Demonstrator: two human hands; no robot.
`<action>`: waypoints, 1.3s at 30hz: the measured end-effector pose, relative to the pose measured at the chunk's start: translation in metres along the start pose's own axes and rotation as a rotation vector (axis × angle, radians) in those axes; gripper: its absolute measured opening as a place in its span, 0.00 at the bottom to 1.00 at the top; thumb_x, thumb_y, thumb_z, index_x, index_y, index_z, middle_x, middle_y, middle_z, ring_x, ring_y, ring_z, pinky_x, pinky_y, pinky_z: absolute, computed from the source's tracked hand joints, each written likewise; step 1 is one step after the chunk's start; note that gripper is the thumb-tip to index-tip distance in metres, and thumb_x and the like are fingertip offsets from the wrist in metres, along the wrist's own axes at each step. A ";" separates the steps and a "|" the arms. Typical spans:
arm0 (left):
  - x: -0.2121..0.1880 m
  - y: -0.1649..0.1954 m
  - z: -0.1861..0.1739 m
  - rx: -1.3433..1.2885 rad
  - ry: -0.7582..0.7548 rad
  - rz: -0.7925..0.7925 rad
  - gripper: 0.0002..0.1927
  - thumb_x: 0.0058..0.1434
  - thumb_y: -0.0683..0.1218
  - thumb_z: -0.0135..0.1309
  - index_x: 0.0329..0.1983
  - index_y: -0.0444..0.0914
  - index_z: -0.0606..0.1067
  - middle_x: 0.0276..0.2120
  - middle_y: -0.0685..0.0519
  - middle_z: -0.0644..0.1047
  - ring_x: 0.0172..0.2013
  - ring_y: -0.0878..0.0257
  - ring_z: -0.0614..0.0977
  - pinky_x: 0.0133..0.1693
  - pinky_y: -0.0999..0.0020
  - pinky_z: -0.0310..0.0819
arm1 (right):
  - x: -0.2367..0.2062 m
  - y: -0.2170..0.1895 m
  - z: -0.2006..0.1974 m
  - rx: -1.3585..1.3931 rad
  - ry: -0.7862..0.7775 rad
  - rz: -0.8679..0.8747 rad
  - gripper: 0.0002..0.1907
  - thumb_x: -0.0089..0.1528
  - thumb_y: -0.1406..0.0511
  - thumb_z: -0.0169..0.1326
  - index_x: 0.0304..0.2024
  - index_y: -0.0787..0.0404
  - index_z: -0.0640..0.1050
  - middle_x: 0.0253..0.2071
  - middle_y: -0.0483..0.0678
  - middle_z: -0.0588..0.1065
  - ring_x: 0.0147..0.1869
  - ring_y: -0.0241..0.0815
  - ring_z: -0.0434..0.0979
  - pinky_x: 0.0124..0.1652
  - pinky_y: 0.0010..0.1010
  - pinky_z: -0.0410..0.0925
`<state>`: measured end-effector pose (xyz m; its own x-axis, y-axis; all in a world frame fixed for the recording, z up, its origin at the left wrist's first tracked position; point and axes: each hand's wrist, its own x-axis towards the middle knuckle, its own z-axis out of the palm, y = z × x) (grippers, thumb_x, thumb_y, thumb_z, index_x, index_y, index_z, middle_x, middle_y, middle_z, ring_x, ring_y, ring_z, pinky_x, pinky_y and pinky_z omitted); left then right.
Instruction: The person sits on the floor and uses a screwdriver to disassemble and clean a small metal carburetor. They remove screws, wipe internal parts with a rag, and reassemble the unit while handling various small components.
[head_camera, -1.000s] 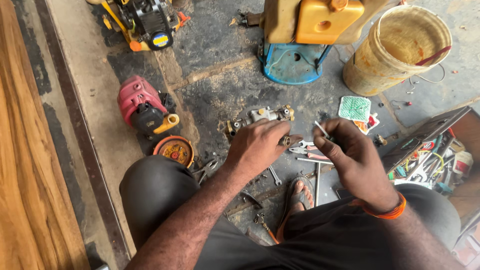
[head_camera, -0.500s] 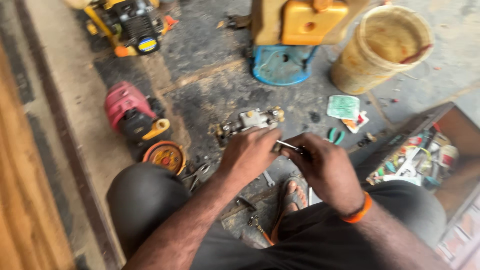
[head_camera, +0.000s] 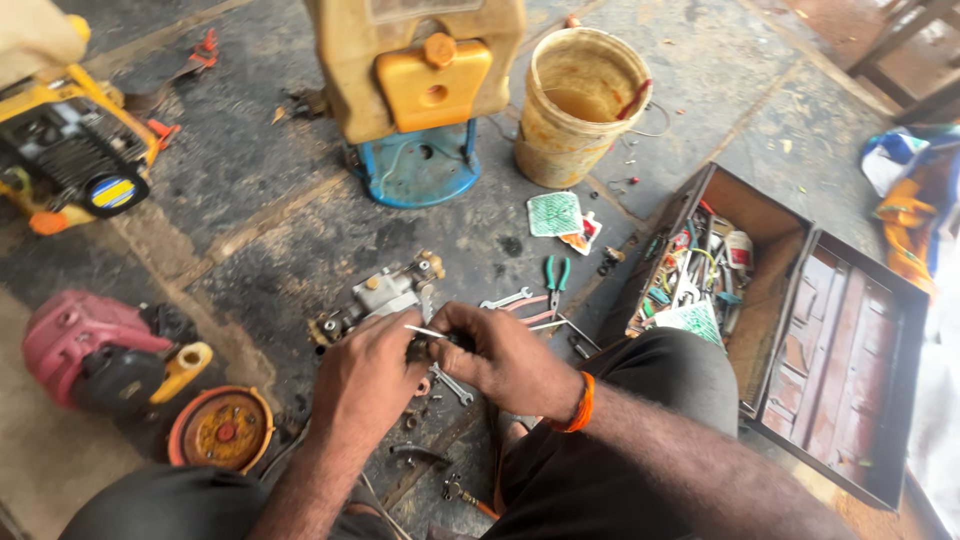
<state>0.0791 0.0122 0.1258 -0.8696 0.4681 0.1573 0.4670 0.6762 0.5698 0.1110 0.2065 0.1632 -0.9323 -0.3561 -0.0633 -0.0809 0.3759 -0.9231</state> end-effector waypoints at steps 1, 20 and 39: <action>0.002 -0.001 0.001 0.006 -0.026 -0.008 0.24 0.46 0.41 0.70 0.47 0.32 0.76 0.42 0.45 0.82 0.44 0.53 0.85 0.43 0.60 0.81 | 0.001 0.005 0.001 0.119 -0.016 -0.021 0.15 0.68 0.57 0.55 0.45 0.64 0.76 0.32 0.43 0.73 0.35 0.34 0.69 0.35 0.30 0.67; -0.003 -0.029 0.002 0.014 -0.081 -0.076 0.18 0.59 0.43 0.64 0.52 0.36 0.76 0.46 0.48 0.81 0.44 0.58 0.86 0.45 0.63 0.84 | 0.011 -0.010 -0.001 -0.220 0.125 -0.046 0.25 0.60 0.49 0.60 0.46 0.61 0.73 0.33 0.48 0.77 0.36 0.41 0.80 0.37 0.36 0.74; -0.003 -0.018 -0.005 -0.055 -0.183 -0.059 0.26 0.57 0.45 0.65 0.59 0.40 0.74 0.51 0.47 0.80 0.48 0.55 0.85 0.47 0.60 0.83 | 0.012 -0.011 0.000 -0.375 -0.020 -0.157 0.18 0.64 0.51 0.57 0.37 0.59 0.77 0.23 0.49 0.75 0.28 0.47 0.79 0.29 0.39 0.67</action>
<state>0.0721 -0.0042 0.1190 -0.8490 0.5278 -0.0238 0.4025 0.6754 0.6179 0.1008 0.1982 0.1725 -0.8918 -0.4489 0.0569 -0.3482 0.6004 -0.7199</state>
